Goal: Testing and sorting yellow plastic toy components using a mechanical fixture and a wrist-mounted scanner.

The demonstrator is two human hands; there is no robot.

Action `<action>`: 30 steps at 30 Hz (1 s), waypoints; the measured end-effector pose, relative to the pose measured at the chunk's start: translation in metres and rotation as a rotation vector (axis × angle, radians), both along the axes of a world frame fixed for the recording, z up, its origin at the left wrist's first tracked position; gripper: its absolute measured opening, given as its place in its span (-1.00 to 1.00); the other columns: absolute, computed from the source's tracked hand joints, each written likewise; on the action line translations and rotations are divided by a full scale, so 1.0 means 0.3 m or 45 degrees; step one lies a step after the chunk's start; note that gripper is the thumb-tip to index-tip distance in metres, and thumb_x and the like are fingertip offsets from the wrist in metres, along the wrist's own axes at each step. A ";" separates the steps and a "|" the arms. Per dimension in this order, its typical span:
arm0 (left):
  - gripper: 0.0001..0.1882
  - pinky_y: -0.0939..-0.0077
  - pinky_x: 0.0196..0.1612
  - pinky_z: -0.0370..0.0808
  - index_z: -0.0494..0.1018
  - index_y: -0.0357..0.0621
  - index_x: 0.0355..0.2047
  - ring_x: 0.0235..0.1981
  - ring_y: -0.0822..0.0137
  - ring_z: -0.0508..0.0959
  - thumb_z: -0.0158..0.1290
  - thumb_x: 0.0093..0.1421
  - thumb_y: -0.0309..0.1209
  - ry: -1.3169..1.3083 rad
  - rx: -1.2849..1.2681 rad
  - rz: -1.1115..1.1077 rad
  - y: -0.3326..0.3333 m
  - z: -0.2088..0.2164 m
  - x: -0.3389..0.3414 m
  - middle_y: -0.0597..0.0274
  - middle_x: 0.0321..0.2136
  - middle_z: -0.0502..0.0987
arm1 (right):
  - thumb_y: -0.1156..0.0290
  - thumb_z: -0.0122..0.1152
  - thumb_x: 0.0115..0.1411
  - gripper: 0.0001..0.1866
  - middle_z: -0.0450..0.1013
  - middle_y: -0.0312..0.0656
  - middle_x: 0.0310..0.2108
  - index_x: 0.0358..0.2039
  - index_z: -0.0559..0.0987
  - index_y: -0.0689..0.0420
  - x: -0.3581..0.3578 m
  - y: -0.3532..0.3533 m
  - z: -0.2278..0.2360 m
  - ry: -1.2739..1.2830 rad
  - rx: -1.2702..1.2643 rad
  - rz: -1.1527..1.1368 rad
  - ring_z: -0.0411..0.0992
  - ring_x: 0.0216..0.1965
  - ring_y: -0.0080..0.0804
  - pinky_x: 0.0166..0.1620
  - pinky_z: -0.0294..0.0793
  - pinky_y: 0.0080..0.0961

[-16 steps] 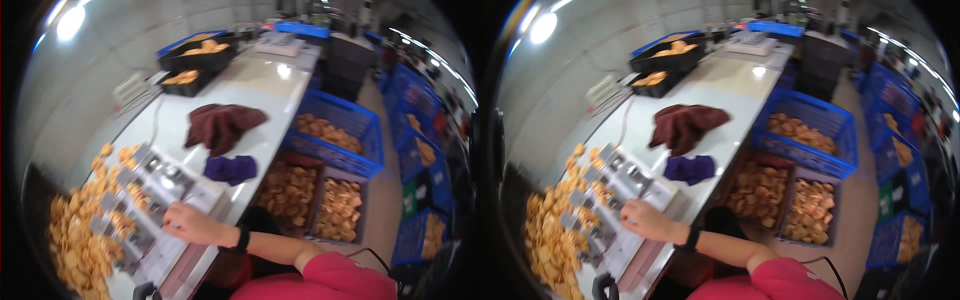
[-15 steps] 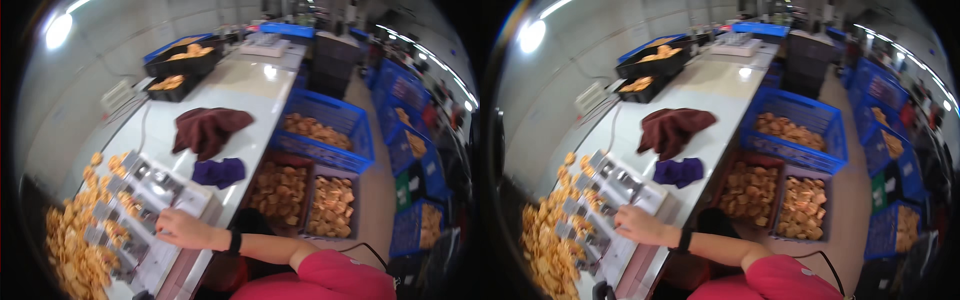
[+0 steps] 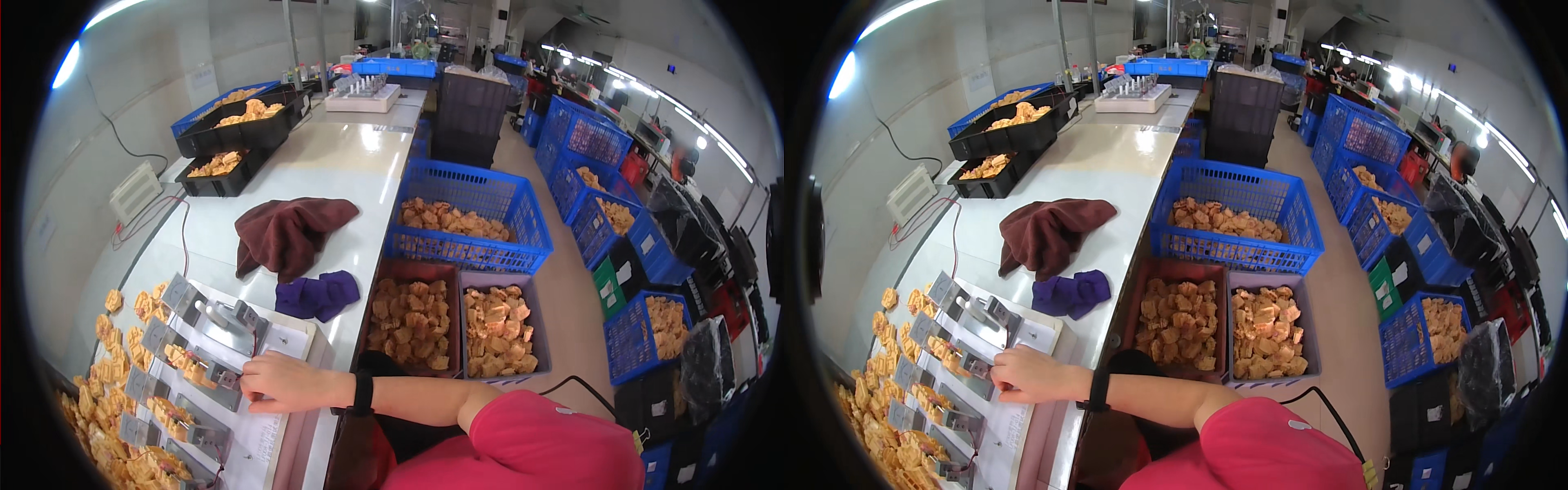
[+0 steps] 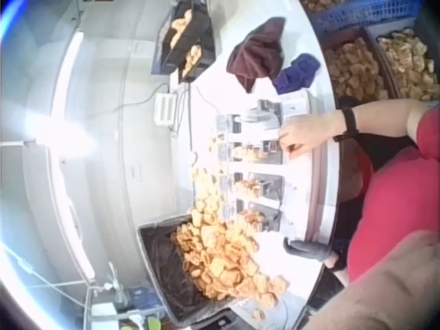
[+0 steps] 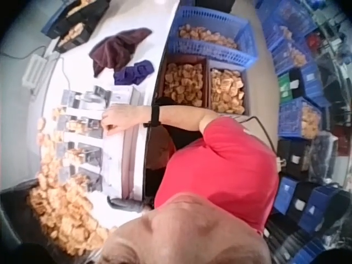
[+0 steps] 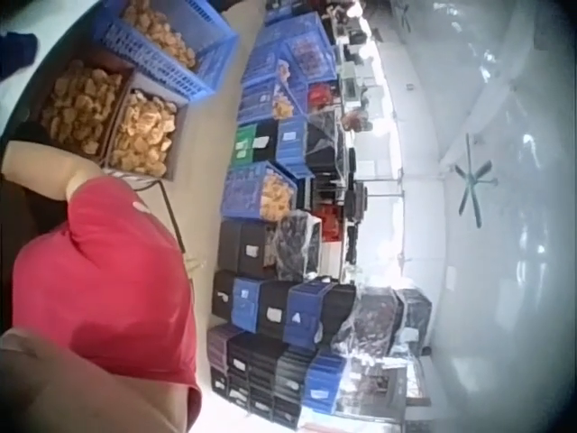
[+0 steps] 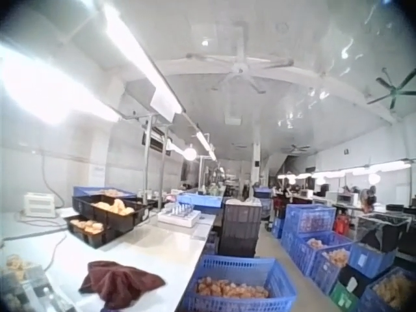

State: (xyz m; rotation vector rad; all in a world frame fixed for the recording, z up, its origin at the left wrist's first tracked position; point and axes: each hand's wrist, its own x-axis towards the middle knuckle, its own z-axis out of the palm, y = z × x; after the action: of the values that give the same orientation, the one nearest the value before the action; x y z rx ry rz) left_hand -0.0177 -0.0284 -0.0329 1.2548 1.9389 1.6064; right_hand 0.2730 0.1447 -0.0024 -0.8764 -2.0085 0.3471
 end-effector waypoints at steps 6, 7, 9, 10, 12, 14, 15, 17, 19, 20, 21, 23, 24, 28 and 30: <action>-0.37 0.19 -0.24 0.62 0.25 -0.18 0.22 0.01 -0.07 0.43 -0.21 0.38 0.07 -0.070 -0.142 -0.001 -0.006 -0.012 -0.030 -0.13 0.12 0.32 | 0.31 0.31 0.00 -0.78 0.35 -0.27 -0.46 -0.51 0.43 0.06 0.004 -0.011 0.015 0.028 0.022 -0.003 0.38 -0.31 -0.27 -0.18 0.30 -0.36; -0.37 0.19 -0.24 0.62 0.25 -0.18 0.22 0.01 -0.07 0.43 -0.21 0.38 0.07 -0.068 -0.145 0.002 -0.005 -0.007 -0.025 -0.13 0.12 0.32 | 0.31 0.31 0.00 -0.78 0.35 -0.27 -0.46 -0.51 0.43 0.06 0.006 -0.012 0.021 0.030 0.018 0.000 0.38 -0.31 -0.27 -0.18 0.30 -0.36; -0.36 0.31 -0.34 0.65 0.24 -0.18 0.23 -0.02 -0.05 0.45 -0.22 0.37 0.08 -0.034 -0.116 -0.013 -0.002 0.011 -0.005 -0.13 0.12 0.32 | 0.30 0.29 0.07 -0.79 0.36 -0.24 -0.43 -0.48 0.45 0.10 0.006 -0.018 0.030 -0.034 -0.032 -0.022 0.38 -0.28 -0.26 -0.13 0.31 -0.35; -0.36 0.31 -0.34 0.65 0.24 -0.18 0.23 -0.02 -0.05 0.45 -0.22 0.37 0.08 -0.031 -0.115 -0.011 0.000 0.007 -0.006 -0.13 0.12 0.32 | 0.30 0.29 0.07 -0.79 0.36 -0.24 -0.43 -0.48 0.45 0.10 0.008 -0.018 0.030 -0.031 -0.032 -0.019 0.38 -0.28 -0.26 -0.13 0.31 -0.35; -0.36 0.30 -0.33 0.65 0.24 -0.18 0.22 -0.02 -0.05 0.45 -0.22 0.37 0.08 0.008 -0.080 -0.019 0.005 -0.003 -0.014 -0.13 0.11 0.32 | 0.30 0.29 0.07 -0.79 0.36 -0.24 -0.43 -0.48 0.45 0.10 0.011 -0.019 0.032 -0.029 -0.018 -0.033 0.38 -0.29 -0.25 -0.14 0.32 -0.35; -0.37 0.29 -0.33 0.65 0.24 -0.18 0.22 -0.02 -0.06 0.45 -0.22 0.38 0.07 -0.002 -0.094 -0.020 0.002 -0.002 -0.012 -0.13 0.11 0.32 | 0.30 0.29 0.07 -0.79 0.36 -0.24 -0.43 -0.48 0.45 0.10 0.012 -0.021 0.034 -0.024 -0.005 -0.037 0.38 -0.29 -0.25 -0.14 0.32 -0.35; -0.37 0.28 -0.32 0.65 0.24 -0.18 0.22 -0.02 -0.06 0.45 -0.22 0.38 0.06 -0.013 -0.110 -0.021 0.001 0.000 -0.011 -0.14 0.11 0.32 | 0.30 0.29 0.07 -0.79 0.36 -0.24 -0.43 -0.48 0.45 0.10 0.011 -0.023 0.034 -0.019 0.005 -0.040 0.38 -0.29 -0.25 -0.14 0.32 -0.35; -0.38 0.27 -0.31 0.65 0.24 -0.18 0.22 -0.01 -0.07 0.44 -0.23 0.39 0.05 -0.020 -0.105 -0.029 -0.002 0.021 0.004 -0.14 0.11 0.32 | 0.30 0.29 0.07 -0.79 0.36 -0.24 -0.43 -0.48 0.45 0.10 0.010 -0.025 0.034 -0.021 -0.004 -0.034 0.38 -0.29 -0.25 -0.14 0.32 -0.35; -0.38 0.27 -0.31 0.65 0.24 -0.18 0.23 0.00 -0.07 0.44 -0.23 0.39 0.05 -0.026 -0.101 -0.037 -0.003 0.035 0.014 -0.14 0.11 0.32 | 0.30 0.29 0.07 -0.79 0.36 -0.24 -0.43 -0.48 0.45 0.10 0.006 -0.025 0.028 -0.021 -0.013 -0.029 0.38 -0.29 -0.25 -0.14 0.32 -0.35; -0.38 0.28 -0.32 0.65 0.23 -0.18 0.23 0.00 -0.07 0.44 -0.23 0.39 0.05 -0.034 -0.107 -0.034 -0.002 0.038 0.017 -0.14 0.12 0.31 | 0.30 0.30 0.04 -0.78 0.35 -0.25 -0.45 -0.50 0.43 0.09 0.002 -0.022 0.019 0.000 0.019 -0.050 0.38 -0.31 -0.26 -0.17 0.31 -0.35; -0.38 0.29 -0.33 0.65 0.23 -0.18 0.23 0.00 -0.07 0.44 -0.23 0.39 0.05 -0.043 -0.114 -0.030 -0.002 0.043 0.020 -0.14 0.12 0.31 | 0.30 0.31 0.01 -0.77 0.34 -0.26 -0.47 -0.52 0.41 0.07 0.001 -0.019 0.014 0.021 0.051 -0.071 0.38 -0.33 -0.26 -0.19 0.30 -0.35; -0.37 0.30 -0.35 0.65 0.22 -0.18 0.24 0.00 -0.08 0.43 -0.23 0.39 0.05 -0.069 -0.145 -0.027 -0.007 0.084 0.053 -0.14 0.13 0.30 | 0.30 0.31 0.01 -0.77 0.34 -0.26 -0.47 -0.52 0.41 0.07 -0.002 -0.020 0.012 0.028 0.059 -0.075 0.38 -0.33 -0.26 -0.19 0.30 -0.35; -0.37 0.30 -0.37 0.66 0.22 -0.17 0.24 0.00 -0.08 0.43 -0.23 0.39 0.06 -0.098 -0.175 -0.023 -0.009 0.096 0.062 -0.15 0.14 0.29 | 0.30 0.31 0.00 -0.77 0.34 -0.26 -0.47 -0.52 0.41 0.07 -0.002 -0.020 0.011 0.034 0.067 -0.078 0.38 -0.33 -0.26 -0.20 0.30 -0.35; -0.37 0.30 -0.38 0.66 0.20 -0.16 0.25 0.01 -0.09 0.43 -0.24 0.39 0.06 -0.126 -0.180 -0.037 -0.011 0.098 0.059 -0.14 0.15 0.27 | 0.30 0.30 0.06 -0.79 0.36 -0.23 -0.43 -0.48 0.45 0.10 0.004 -0.028 0.028 0.000 -0.002 -0.058 0.37 -0.29 -0.25 -0.14 0.32 -0.36; -0.36 0.30 -0.41 0.66 0.18 -0.16 0.26 0.02 -0.10 0.42 -0.24 0.39 0.06 -0.126 -0.207 -0.050 -0.012 0.091 0.052 -0.14 0.16 0.26 | 0.30 0.30 0.06 -0.78 0.36 -0.23 -0.42 -0.48 0.45 0.10 0.006 -0.028 0.027 -0.007 0.005 -0.069 0.37 -0.29 -0.25 -0.14 0.31 -0.36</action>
State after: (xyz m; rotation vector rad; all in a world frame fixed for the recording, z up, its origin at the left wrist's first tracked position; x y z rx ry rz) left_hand -0.0022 -0.0320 -0.0054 1.1206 1.9282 1.4315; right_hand 0.2750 0.1363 0.0056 -0.9287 -1.9859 0.3107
